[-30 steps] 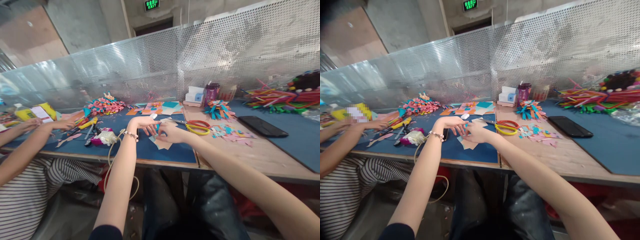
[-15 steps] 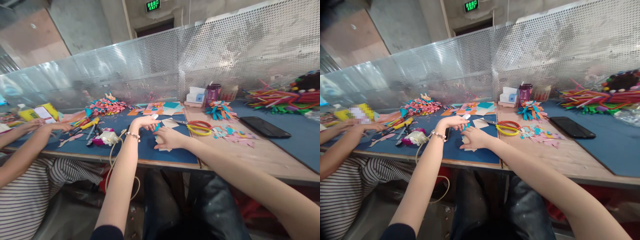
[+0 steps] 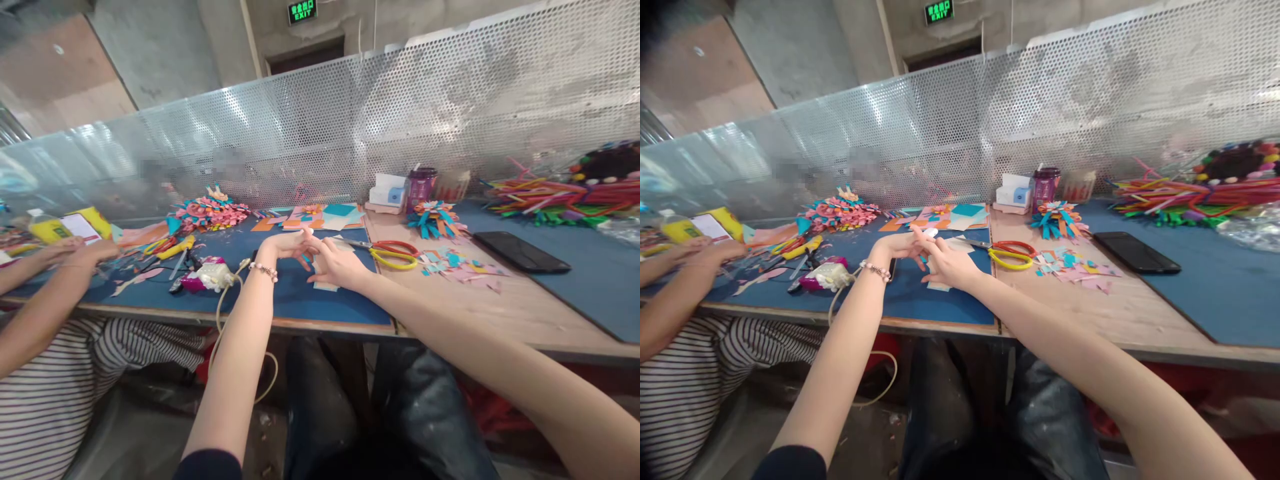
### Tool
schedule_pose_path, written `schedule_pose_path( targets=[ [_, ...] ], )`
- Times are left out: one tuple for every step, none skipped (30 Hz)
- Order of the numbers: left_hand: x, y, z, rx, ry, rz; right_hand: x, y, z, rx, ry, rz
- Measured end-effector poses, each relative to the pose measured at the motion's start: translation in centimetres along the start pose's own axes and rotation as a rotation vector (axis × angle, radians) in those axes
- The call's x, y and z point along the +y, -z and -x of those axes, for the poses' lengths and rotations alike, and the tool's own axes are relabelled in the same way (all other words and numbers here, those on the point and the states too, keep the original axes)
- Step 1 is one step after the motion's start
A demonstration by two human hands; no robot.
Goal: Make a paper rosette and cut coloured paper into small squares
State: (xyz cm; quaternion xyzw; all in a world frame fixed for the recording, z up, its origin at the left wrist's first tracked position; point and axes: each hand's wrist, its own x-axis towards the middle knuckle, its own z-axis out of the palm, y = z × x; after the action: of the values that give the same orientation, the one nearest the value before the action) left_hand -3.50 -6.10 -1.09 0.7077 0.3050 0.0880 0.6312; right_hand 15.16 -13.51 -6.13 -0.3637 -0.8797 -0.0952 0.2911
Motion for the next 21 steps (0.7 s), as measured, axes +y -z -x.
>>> schedule_pose_path(
  targets=[
    [-0.1, 0.0, -0.2, -0.005, -0.016, 0.035, 0.1, 0.1, -0.1, 0.008, 0.001, 0.019],
    [-0.1, 0.0, -0.4, -0.008, -0.034, 0.067, 0.3, 0.1, -0.2, 0.02, -0.003, 0.033],
    [-0.2, 0.0, -0.5, -0.01, -0.052, 0.092, 0.6, 0.2, -0.2, 0.039, -0.02, 0.042],
    [-0.4, -0.1, -0.7, -0.008, -0.07, 0.111, 1.0, 0.3, -0.3, 0.067, -0.054, 0.046],
    [-0.5, -0.2, -0.9, -0.001, -0.087, 0.124, 1.4, 0.3, -0.4, 0.098, -0.095, 0.042],
    [-0.6, -0.5, -1.2, 0.012, -0.101, 0.129, 1.9, 0.4, -0.4, 0.123, -0.131, 0.034],
    [-0.8, -0.8, -1.5, 0.032, -0.114, 0.12, 2.3, 0.5, -0.4, 0.137, -0.155, 0.023],
    [-1.0, -1.3, -1.8, 0.061, -0.122, 0.097, 2.9, 0.5, -0.4, 0.137, -0.161, 0.015],
    [-1.2, -1.8, -2.3, 0.092, -0.118, 0.062, 3.4, 0.5, -0.4, 0.125, -0.15, 0.012],
    [-1.4, -2.3, -2.7, 0.12, -0.111, 0.005, 3.9, 0.5, -0.3, 0.108, -0.13, 0.013],
    [-1.6, -2.8, -3.2, 0.155, -0.119, -0.058, 4.3, 0.5, -0.3, 0.095, -0.109, 0.013],
    [-1.7, -3.3, -3.6, 0.189, -0.138, -0.098, 4.8, 0.5, -0.2, 0.091, -0.085, 0.006],
    [-1.9, -3.7, -4.0, 0.22, -0.151, -0.121, 5.2, 0.4, -0.2, 0.096, -0.057, -0.01],
    [-2.0, -4.0, -4.3, 0.258, -0.159, -0.129, 5.6, 0.3, -0.3, 0.117, -0.031, -0.035],
    [-2.1, -4.2, -4.5, 0.301, -0.169, -0.128, 5.9, 0.2, -0.3, 0.158, -0.023, -0.065],
    [-2.1, -4.3, -4.7, 0.349, -0.183, -0.127, 6.3, 0.1, -0.4, 0.211, -0.042, -0.101],
    [-2.1, -4.4, -4.8, 0.405, -0.209, -0.131, 6.6, 0.1, -0.5, 0.263, -0.091, -0.142],
    [-2.1, -4.3, -4.8, 0.461, -0.245, -0.139, 6.9, 0.1, -0.6, 0.298, -0.163, -0.189],
    [-2.0, -4.2, -4.9, 0.515, -0.287, -0.152, 7.1, 0.1, -0.7, 0.308, -0.248, -0.243],
    [-2.0, -4.1, -4.9, 0.568, -0.328, -0.167, 7.4, 0.3, -0.8, 0.292, -0.328, -0.3],
    [-1.9, -4.0, -4.9, 0.615, -0.358, -0.18, 7.5, 0.4, -0.9, 0.26, -0.388, -0.356]
  ],
)
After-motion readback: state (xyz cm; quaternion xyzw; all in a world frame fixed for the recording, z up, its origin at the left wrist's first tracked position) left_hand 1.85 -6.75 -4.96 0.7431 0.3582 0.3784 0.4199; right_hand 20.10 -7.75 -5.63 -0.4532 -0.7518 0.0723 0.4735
